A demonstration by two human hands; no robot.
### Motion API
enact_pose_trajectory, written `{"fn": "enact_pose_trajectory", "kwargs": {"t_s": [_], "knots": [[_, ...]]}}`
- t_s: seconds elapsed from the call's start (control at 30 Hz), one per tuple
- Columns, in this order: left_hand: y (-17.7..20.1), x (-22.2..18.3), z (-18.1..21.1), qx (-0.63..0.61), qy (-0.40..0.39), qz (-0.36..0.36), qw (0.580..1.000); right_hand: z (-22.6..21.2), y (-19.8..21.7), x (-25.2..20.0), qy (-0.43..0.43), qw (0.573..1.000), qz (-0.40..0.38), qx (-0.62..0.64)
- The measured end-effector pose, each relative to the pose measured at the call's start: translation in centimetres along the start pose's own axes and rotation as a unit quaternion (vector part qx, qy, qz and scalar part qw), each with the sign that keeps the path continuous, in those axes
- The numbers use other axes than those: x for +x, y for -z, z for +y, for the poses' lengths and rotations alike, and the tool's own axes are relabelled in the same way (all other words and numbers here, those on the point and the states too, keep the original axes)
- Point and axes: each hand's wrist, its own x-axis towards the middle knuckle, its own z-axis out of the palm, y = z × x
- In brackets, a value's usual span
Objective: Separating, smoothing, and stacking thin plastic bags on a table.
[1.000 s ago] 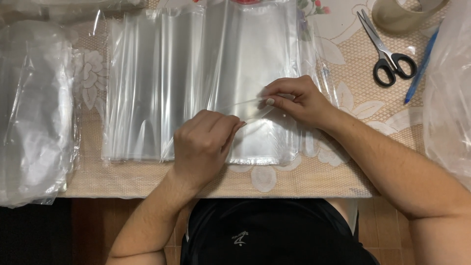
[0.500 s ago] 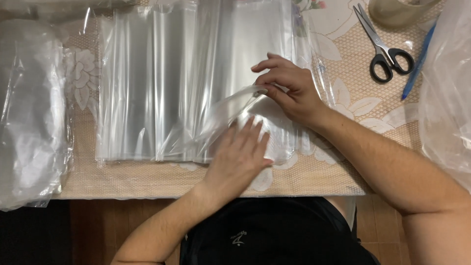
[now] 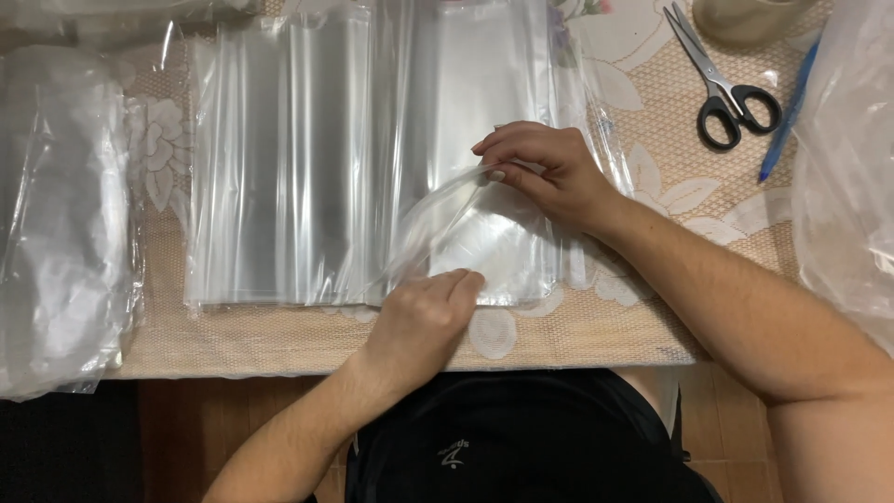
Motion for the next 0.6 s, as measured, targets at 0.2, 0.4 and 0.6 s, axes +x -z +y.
{"fn": "enact_pose_trajectory", "kwargs": {"t_s": [0.2,0.4,0.6], "knots": [[2.9,2.0,-1.0,-0.166,0.120,0.021,0.978,-0.3,0.1,0.1,-0.015,1.000,-0.008,0.013],[5.6,4.0,-2.9,-0.203,0.129,0.083,0.967,-0.3,0.3,0.2,-0.031,0.999,-0.023,0.015],[6.0,5.4,-5.9,-0.125,0.085,0.123,0.981,0.2,0.3,-0.1,-0.046,0.998,-0.030,0.029]]}}
